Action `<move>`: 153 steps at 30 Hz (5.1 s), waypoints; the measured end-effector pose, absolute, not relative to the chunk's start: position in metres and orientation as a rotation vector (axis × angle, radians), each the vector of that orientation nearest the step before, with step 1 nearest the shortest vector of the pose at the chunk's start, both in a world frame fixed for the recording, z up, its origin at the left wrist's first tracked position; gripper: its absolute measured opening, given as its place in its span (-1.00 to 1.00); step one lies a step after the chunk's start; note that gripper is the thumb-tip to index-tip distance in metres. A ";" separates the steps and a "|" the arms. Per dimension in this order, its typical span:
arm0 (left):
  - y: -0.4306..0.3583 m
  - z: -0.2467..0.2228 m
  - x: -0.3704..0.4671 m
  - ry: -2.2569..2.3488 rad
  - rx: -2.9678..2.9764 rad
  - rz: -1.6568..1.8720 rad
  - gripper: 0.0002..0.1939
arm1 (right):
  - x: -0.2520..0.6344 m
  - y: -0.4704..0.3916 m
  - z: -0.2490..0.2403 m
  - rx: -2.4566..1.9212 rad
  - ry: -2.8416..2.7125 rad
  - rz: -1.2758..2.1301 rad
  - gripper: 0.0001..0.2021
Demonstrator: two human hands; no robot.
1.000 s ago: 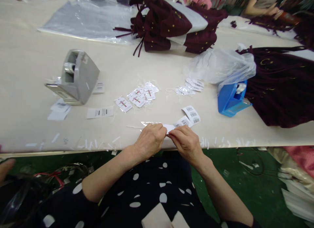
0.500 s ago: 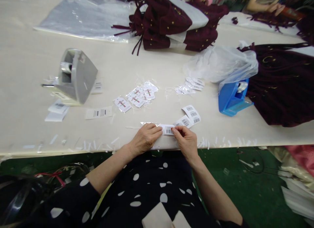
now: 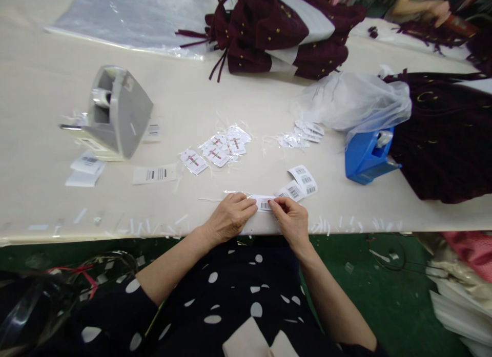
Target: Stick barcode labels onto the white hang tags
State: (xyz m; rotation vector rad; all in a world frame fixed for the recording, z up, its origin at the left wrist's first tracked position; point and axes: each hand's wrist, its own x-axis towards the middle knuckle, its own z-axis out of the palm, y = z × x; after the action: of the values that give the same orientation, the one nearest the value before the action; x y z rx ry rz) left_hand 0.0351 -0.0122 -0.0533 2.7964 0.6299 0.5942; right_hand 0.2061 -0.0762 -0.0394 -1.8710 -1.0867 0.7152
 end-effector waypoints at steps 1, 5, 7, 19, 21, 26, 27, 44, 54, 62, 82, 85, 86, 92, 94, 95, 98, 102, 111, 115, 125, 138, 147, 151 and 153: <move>-0.012 -0.053 0.035 0.629 2.806 0.594 -0.75 | 0.206 -0.076 -0.040 -1.872 -1.083 0.717 -0.78; -0.012 -0.051 0.035 0.628 2.835 0.583 -0.75 | 0.206 -0.076 -0.041 -1.880 -1.078 0.718 -0.77; -0.012 -0.051 0.035 0.627 2.848 0.568 -0.75 | 0.205 -0.076 -0.041 -1.889 -1.079 0.708 -0.77; -0.012 -0.050 0.037 0.603 2.952 0.502 -0.76 | 0.203 -0.075 -0.041 -2.011 -1.240 0.526 -0.82; -0.012 -0.049 0.037 0.599 2.963 0.496 -0.76 | 0.202 -0.074 -0.042 -2.045 -1.289 0.472 -0.83; -0.012 -0.049 0.037 0.566 2.953 0.490 -0.74 | 0.198 -0.074 -0.042 -2.129 -1.453 0.355 -0.86; -0.012 -0.049 0.037 0.566 2.948 0.492 -0.74 | 0.198 -0.074 -0.042 -2.145 -1.494 0.319 -0.86; -0.012 -0.049 0.038 0.620 2.902 0.463 -0.75 | 0.188 -0.105 -0.056 -1.840 -1.987 -0.206 -0.67; -0.011 -0.053 0.037 0.646 2.837 0.483 -0.80 | 0.198 -0.117 -0.056 -1.780 -2.093 -0.177 -0.64; -0.005 -0.047 0.029 0.695 2.602 0.677 -0.75 | 0.191 -0.113 -0.063 -1.816 -1.995 -0.186 -0.64; 0.012 -0.028 0.042 1.044 2.480 0.278 -0.65 | 0.189 -0.118 -0.062 -2.004 -1.685 -0.132 -0.68; 0.014 -0.030 0.043 1.026 2.447 0.290 -0.66 | 0.186 -0.116 -0.062 -1.979 -1.707 -0.112 -0.68; 0.015 -0.031 0.044 1.015 2.444 0.293 -0.65 | 0.185 -0.115 -0.062 -1.973 -1.714 -0.098 -0.69; 0.019 -0.029 0.043 0.969 2.433 0.284 -0.65 | 0.178 -0.111 -0.056 -1.929 -1.775 -0.038 -0.68; 0.023 -0.024 0.040 0.948 2.408 0.248 -0.66 | 0.177 -0.110 -0.055 -1.920 -1.793 -0.031 -0.68; 0.025 -0.021 0.038 0.952 2.392 0.209 -0.67 | 0.177 -0.110 -0.055 -1.915 -1.799 -0.029 -0.68; 0.031 -0.012 0.032 1.051 2.362 0.037 -0.74 | 0.177 -0.111 -0.056 -1.901 -1.802 -0.027 -0.67; 0.033 -0.007 0.034 1.166 2.358 -0.159 -0.74 | 0.176 -0.110 -0.056 -1.908 -1.794 -0.025 -0.68; 0.038 0.003 0.050 1.177 2.240 -0.327 -0.80 | 0.169 -0.108 -0.053 -1.833 -1.828 0.049 -0.63; 0.041 0.003 0.044 1.187 2.011 -0.163 -0.83 | 0.171 -0.107 -0.053 -1.744 -1.680 0.210 -0.57; 0.040 -0.011 0.057 1.047 1.670 -0.067 -0.77 | 0.173 -0.104 -0.049 -1.666 -1.350 0.462 -0.61; 0.022 -0.002 0.059 0.777 1.460 0.079 -0.73 | 0.189 -0.092 -0.024 -1.555 -0.953 0.980 -0.82; 0.028 0.006 0.051 0.932 1.304 0.201 -0.74 | 0.228 -0.070 -0.019 -1.416 -0.726 0.947 -0.80; 0.037 -0.024 0.046 1.075 1.526 0.666 -0.67 | 0.270 -0.021 -0.014 -1.463 -0.672 0.764 -0.72; 0.038 -0.040 0.044 1.124 1.681 0.770 -0.70 | 0.295 0.012 -0.010 -1.616 -0.694 0.626 -0.67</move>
State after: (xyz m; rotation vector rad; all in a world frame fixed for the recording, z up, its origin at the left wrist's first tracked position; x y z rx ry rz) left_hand 0.0438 0.0382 -0.0404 1.6807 1.1245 0.7700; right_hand 0.2952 0.0122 -0.0097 -1.6160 -0.6943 0.6259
